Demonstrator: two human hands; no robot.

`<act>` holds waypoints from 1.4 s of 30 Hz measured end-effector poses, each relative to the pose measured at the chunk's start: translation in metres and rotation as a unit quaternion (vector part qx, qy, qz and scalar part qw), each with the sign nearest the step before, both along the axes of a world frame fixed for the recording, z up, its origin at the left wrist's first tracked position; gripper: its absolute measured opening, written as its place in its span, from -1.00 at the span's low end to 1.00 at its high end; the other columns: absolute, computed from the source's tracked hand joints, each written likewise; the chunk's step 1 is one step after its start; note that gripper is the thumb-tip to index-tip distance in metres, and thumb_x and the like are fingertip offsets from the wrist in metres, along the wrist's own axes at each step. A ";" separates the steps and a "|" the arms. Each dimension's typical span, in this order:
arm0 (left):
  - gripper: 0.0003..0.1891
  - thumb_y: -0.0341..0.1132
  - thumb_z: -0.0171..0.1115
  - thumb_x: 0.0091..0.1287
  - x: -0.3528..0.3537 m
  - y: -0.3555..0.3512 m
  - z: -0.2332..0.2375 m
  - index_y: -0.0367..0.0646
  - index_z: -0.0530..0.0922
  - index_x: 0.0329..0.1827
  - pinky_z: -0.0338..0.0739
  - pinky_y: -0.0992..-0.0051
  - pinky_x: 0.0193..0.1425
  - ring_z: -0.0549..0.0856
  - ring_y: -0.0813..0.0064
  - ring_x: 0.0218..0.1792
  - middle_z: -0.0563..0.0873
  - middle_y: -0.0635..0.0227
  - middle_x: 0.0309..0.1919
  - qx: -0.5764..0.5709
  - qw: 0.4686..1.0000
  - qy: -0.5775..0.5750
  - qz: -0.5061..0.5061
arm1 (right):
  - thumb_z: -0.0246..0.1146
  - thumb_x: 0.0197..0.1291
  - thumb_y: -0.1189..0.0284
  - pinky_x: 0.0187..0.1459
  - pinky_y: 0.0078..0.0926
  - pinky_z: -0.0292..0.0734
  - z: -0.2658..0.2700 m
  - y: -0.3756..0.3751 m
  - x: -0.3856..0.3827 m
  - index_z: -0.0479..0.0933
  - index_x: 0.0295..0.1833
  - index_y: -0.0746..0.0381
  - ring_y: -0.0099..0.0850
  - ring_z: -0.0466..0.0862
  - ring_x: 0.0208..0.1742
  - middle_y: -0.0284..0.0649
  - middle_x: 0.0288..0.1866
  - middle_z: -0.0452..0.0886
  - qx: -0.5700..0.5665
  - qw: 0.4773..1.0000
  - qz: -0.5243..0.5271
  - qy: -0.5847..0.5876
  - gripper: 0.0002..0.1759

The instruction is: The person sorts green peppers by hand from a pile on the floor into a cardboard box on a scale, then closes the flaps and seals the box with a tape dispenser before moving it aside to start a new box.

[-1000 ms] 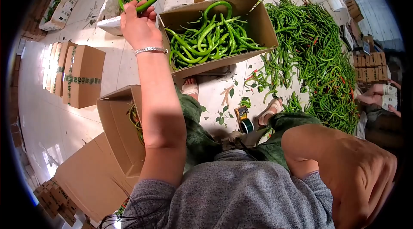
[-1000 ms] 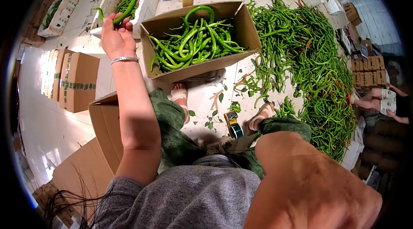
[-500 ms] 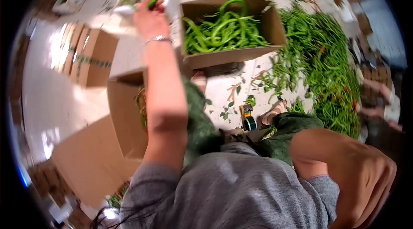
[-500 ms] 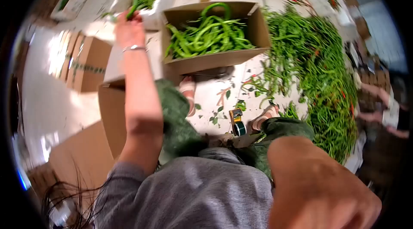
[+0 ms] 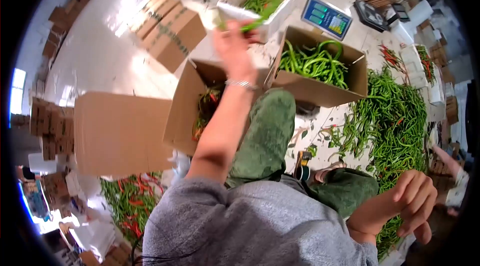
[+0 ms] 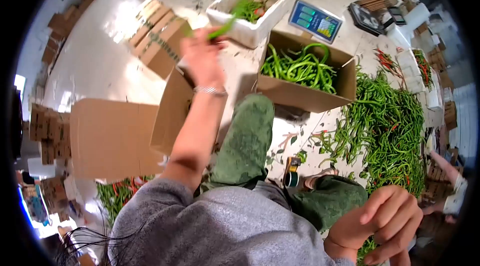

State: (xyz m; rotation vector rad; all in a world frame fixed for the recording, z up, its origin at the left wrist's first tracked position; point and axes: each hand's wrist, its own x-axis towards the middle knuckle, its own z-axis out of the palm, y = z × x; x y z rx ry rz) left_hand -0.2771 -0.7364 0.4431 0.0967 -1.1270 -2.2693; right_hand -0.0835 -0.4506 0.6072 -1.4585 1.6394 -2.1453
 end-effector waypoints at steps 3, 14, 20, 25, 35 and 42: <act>-0.66 -0.07 0.11 0.35 0.031 -0.060 0.071 -0.22 0.40 -0.21 0.59 0.53 -0.45 0.69 0.43 -0.39 0.67 0.14 -0.35 -0.042 0.968 0.173 0.179 | 0.24 0.16 0.01 -0.09 -0.57 0.45 0.003 0.014 0.016 0.66 -0.58 0.08 -0.72 0.29 -0.78 -0.56 -0.83 0.36 0.013 0.999 -0.031 0.028 -0.57; -0.80 -0.26 0.11 0.37 -0.116 -0.073 0.130 -0.17 0.43 -0.08 0.57 0.54 -0.18 0.64 0.44 -0.20 0.61 0.25 -0.02 -0.392 0.863 0.123 0.294 | 0.23 0.16 -0.02 -0.15 -0.48 0.49 -0.004 0.045 0.070 0.65 -0.55 0.15 -0.67 0.28 -0.78 -0.52 -0.81 0.43 -0.028 0.986 -0.148 0.066 -0.52; -0.61 -0.35 0.18 0.27 -0.114 -0.010 0.086 -0.23 0.45 0.15 0.49 0.55 0.01 0.62 0.51 -0.08 0.62 0.27 -0.01 -0.511 0.852 0.026 0.112 | 0.21 0.16 -0.05 -0.18 -0.47 0.48 -0.009 0.070 0.109 0.65 -0.49 0.16 -0.64 0.30 -0.78 -0.49 -0.80 0.44 -0.020 0.976 -0.202 0.081 -0.51; -0.73 -0.33 0.15 0.31 -0.077 0.063 0.059 -0.30 0.54 0.00 0.49 0.55 -0.01 0.65 0.52 -0.15 0.70 0.26 -0.21 -0.392 0.889 0.057 -0.231 | 0.11 0.16 -0.15 -0.29 -0.44 0.43 -0.037 0.106 0.149 0.58 -0.59 0.16 -0.59 0.18 -0.83 -0.47 -0.86 0.33 -0.030 0.943 -0.330 0.024 -0.40; -0.53 -0.23 0.27 0.21 -0.149 0.197 -0.050 -0.29 0.45 0.13 0.47 0.50 0.06 0.61 0.38 -0.07 0.64 0.20 -0.08 -0.559 0.737 -0.075 -0.373 | 0.02 0.32 0.01 -0.40 -0.61 0.28 -0.274 0.216 0.330 0.49 -0.18 0.20 -0.63 0.05 -0.72 -0.52 -0.74 0.07 -0.293 0.497 -0.688 -0.441 -0.56; -0.44 -0.15 0.38 0.07 -0.265 0.216 -0.199 -0.38 0.49 0.05 0.50 0.27 0.05 0.61 0.11 -0.04 0.64 -0.03 -0.08 -0.706 0.608 -0.052 -0.360 | 0.11 0.26 0.11 -0.48 -0.40 0.40 -0.423 0.122 0.522 0.52 -0.31 -0.01 -0.56 0.26 -0.67 -0.53 -0.64 0.31 -0.316 0.094 -0.654 -0.680 -0.77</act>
